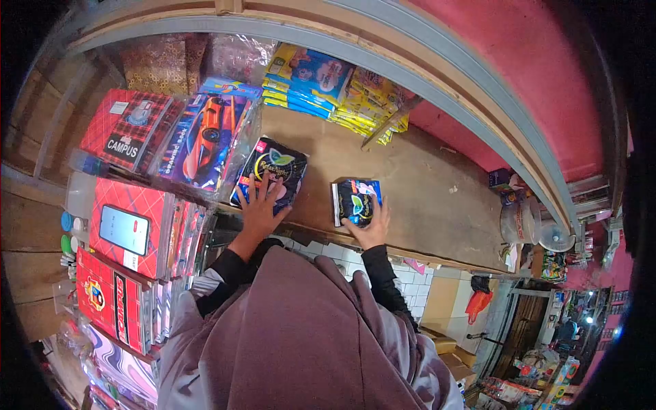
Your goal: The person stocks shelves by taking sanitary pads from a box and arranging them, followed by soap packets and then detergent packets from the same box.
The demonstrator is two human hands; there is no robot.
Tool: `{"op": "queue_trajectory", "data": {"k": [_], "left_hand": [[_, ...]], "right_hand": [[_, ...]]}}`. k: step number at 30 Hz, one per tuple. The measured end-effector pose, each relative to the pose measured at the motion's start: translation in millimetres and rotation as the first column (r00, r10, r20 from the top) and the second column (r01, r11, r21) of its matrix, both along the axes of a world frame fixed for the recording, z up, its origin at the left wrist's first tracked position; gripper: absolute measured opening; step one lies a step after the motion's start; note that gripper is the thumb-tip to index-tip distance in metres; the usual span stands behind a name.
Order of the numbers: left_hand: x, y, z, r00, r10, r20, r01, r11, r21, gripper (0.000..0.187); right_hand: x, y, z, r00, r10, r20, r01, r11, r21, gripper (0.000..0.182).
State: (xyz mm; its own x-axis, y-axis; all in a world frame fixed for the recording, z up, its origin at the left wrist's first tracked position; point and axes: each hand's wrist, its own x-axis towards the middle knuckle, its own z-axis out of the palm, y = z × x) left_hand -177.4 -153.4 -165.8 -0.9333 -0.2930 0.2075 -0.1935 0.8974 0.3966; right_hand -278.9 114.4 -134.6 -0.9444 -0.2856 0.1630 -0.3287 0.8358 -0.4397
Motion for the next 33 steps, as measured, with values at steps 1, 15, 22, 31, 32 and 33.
{"op": "queue_trajectory", "data": {"k": [1,15,22,31,32,33], "left_hand": [[-1,-1,5,1.000,-0.011,-0.010,0.011,1.000,0.014,0.065],[18,-31,-2,0.997,-0.069,-0.025,0.070,0.997,0.016,0.083],[20,-22,6,0.997,0.019,0.078,-0.024,0.998,0.060,0.083],[23,-23,8,0.993,0.069,0.094,-0.077,0.993,0.085,0.083],[24,-22,6,0.994,0.072,0.085,-0.079,0.993,0.087,0.083],[25,-23,5,0.994,0.075,0.077,-0.082,0.993,0.090,0.083]], "right_hand": [[1,-4,-5,1.000,-0.026,-0.001,0.026,0.999,0.031,0.097],[-24,-5,-15,0.995,0.097,-0.015,-0.099,0.989,-0.114,0.080],[-65,-32,-12,0.988,0.157,-0.011,-0.153,0.941,-0.302,0.071],[-130,-139,25,0.748,0.570,-0.340,-0.613,0.790,-0.023,0.073],[-136,-149,26,0.699,0.621,-0.355,-0.654,0.756,0.034,0.074],[-140,-159,26,0.646,0.669,-0.367,-0.691,0.717,0.090,0.074]]}}
